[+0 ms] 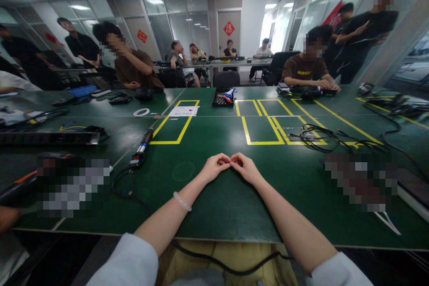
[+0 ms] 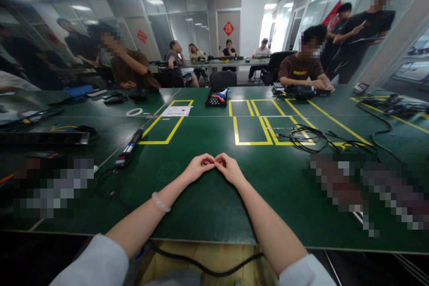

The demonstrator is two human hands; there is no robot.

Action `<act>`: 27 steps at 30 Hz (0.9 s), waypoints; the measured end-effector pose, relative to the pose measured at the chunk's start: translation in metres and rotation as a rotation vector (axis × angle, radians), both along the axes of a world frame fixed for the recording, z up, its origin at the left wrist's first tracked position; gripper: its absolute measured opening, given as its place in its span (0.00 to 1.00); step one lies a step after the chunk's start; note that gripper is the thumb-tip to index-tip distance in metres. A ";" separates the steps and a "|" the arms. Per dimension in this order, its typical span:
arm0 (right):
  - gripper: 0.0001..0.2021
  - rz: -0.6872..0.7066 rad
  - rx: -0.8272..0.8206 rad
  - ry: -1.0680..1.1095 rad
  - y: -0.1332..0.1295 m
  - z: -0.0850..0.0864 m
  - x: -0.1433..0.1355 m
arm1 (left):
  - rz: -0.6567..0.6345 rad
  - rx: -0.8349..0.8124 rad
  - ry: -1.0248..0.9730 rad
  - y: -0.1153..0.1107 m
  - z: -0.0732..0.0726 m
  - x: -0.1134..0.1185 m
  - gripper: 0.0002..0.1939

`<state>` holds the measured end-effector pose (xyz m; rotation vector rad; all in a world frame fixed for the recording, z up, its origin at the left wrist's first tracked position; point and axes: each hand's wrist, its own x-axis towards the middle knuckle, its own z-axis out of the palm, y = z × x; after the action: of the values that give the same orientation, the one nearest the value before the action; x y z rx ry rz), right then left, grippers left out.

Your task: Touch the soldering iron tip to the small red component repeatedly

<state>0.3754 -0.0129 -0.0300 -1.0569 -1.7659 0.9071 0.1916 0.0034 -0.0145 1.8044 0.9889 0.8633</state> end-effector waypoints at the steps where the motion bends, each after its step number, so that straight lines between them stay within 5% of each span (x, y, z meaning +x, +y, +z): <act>1: 0.09 0.002 0.005 -0.007 0.000 0.000 0.000 | 0.002 0.009 0.005 0.000 0.000 0.000 0.10; 27: 0.07 -0.023 0.029 -0.090 -0.003 0.006 0.001 | 0.026 -0.048 -0.041 0.000 0.003 -0.002 0.15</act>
<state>0.3762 -0.0155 -0.0238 -1.1131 -1.8316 0.8289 0.1899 0.0035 -0.0116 1.7300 1.0012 0.8819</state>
